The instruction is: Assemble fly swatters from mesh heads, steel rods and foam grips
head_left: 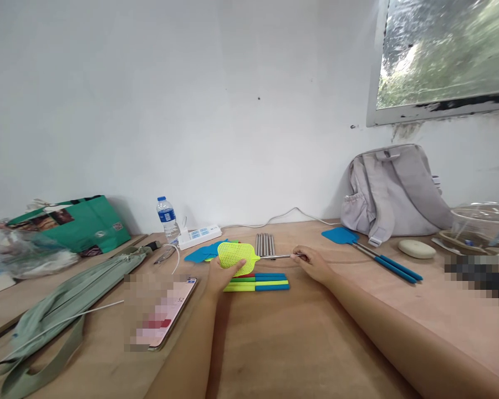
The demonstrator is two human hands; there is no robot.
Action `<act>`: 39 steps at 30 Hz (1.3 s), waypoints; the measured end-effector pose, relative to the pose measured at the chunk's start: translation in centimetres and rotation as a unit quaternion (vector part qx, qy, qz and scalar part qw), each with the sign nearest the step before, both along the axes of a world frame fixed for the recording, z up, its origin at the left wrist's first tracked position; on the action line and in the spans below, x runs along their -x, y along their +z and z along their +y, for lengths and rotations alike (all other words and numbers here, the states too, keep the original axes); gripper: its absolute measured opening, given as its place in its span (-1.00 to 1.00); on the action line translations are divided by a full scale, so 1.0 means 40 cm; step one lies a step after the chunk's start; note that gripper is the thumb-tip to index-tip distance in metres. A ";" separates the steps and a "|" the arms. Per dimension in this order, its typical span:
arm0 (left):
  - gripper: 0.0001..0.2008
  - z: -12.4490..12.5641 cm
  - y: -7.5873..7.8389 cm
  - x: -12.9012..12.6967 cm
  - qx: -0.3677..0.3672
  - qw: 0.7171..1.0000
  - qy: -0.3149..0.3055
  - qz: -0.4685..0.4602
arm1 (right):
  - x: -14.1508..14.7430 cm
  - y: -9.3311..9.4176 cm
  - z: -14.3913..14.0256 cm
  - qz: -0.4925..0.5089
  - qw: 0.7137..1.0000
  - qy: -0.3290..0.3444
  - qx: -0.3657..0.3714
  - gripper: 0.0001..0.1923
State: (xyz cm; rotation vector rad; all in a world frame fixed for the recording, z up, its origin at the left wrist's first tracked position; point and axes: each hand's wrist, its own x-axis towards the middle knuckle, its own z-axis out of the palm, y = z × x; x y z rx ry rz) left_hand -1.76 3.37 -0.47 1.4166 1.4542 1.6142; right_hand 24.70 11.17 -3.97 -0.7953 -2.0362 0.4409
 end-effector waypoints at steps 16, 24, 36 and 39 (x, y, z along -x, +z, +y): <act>-0.79 -0.039 0.015 -0.110 -0.107 0.971 -0.050 0.206 | -0.024 -0.012 0.033 0.045 0.995 -0.042 0.076 -0.53; -0.84 -0.058 0.007 -0.145 -0.110 0.962 -0.053 0.245 | -0.037 -0.029 0.059 0.058 0.991 -0.070 0.103 -0.49; -0.76 -0.070 -0.013 -0.150 -0.030 0.991 -0.051 0.118 | -0.028 -0.024 0.051 0.055 0.987 -0.076 0.131 -0.50; -0.68 -0.056 -0.013 -0.122 -0.003 0.996 -0.077 0.037 | -0.025 -0.022 0.050 0.073 0.982 -0.090 0.149 -0.48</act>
